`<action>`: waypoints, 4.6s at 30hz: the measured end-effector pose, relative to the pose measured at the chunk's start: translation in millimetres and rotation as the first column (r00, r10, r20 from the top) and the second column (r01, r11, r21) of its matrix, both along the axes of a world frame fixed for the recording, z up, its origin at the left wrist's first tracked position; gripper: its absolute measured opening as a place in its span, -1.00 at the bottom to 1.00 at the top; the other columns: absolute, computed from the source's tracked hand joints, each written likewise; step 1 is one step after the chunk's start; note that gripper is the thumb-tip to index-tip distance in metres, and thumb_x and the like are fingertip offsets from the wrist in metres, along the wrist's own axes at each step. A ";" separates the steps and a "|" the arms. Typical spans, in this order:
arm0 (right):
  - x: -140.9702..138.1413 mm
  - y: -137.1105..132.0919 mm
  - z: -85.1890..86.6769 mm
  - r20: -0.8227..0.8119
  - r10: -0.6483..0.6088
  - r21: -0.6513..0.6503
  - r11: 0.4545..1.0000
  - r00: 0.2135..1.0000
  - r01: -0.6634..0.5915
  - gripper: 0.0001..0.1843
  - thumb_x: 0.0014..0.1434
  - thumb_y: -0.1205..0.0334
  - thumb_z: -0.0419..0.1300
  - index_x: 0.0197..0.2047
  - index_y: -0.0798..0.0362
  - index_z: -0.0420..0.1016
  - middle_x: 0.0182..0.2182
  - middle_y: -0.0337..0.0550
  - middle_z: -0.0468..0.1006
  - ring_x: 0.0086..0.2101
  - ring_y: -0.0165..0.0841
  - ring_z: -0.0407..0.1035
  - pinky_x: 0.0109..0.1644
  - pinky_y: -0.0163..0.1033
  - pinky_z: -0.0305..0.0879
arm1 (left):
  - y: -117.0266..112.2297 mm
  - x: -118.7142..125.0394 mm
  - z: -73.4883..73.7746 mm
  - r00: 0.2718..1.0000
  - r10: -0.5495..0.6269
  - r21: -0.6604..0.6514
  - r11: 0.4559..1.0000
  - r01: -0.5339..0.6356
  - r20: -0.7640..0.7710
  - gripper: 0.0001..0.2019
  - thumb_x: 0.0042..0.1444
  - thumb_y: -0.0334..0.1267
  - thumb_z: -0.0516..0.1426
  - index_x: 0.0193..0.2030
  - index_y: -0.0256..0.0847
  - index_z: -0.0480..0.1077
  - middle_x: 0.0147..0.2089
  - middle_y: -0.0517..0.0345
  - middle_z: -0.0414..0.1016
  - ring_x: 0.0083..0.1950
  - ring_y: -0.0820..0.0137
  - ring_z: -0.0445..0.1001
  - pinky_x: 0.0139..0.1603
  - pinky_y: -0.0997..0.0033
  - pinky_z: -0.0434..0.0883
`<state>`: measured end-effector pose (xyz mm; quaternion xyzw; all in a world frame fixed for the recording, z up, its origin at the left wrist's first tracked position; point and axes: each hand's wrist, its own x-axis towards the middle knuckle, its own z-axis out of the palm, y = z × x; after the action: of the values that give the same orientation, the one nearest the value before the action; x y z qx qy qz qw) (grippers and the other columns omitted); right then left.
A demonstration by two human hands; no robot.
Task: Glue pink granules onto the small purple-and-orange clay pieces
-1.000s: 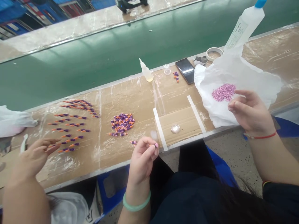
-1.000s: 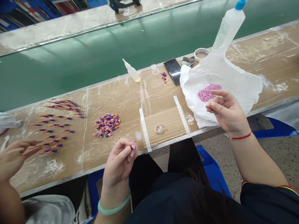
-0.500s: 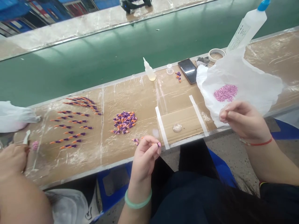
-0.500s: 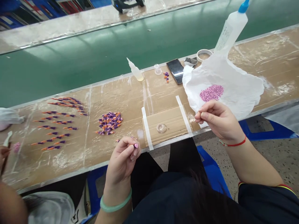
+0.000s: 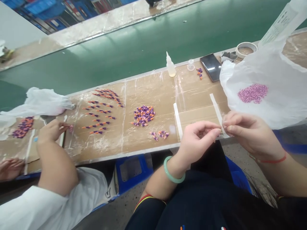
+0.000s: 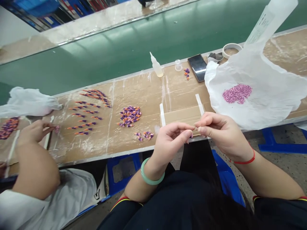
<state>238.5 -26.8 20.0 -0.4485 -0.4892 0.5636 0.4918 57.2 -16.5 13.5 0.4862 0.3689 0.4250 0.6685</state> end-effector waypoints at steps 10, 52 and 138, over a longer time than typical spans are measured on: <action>-12.7 -3.5 3.7 0.319 -0.144 0.269 0.961 0.937 0.056 -0.97 0.17 0.16 0.42 -0.32 -0.13 0.70 -0.43 -0.20 0.55 -0.40 -0.38 0.42 -0.39 -0.26 0.34 | -2.4 7.2 -12.0 0.990 0.065 -0.107 0.993 -0.052 0.127 -0.70 0.08 -0.03 0.36 -0.39 -0.24 0.49 -0.51 0.21 0.45 -0.51 0.54 0.34 -0.44 0.50 0.37; -23.9 6.9 7.2 0.513 0.124 0.191 0.948 0.850 -0.254 -0.79 0.26 0.28 0.07 -0.43 0.03 0.32 -0.55 -0.27 0.43 -0.53 -0.47 0.31 -0.44 -0.36 0.25 | -3.2 -22.9 -20.5 0.985 0.119 -0.138 0.985 -0.101 0.125 -0.76 0.16 -0.11 0.30 -0.32 -0.24 0.43 -0.47 0.26 0.43 -0.52 0.61 0.28 -0.48 0.61 0.29; -45.7 25.8 33.9 0.752 0.283 0.210 0.753 0.595 -0.624 -0.76 0.34 0.33 0.00 -0.29 0.05 0.46 -0.35 -0.16 0.62 -0.42 -0.40 0.50 -0.38 -0.33 0.32 | -18.5 -42.5 -16.1 0.954 0.246 -0.274 0.942 -0.193 0.173 -0.66 -0.11 -0.08 0.48 -0.39 -0.28 0.53 -0.44 0.13 0.61 -0.54 0.51 0.48 -0.44 0.48 0.52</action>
<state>192.9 -1.0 53.9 -0.3491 -0.8507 0.3374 0.2017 14.8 -35.0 -2.6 0.3059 0.4018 0.4940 0.7078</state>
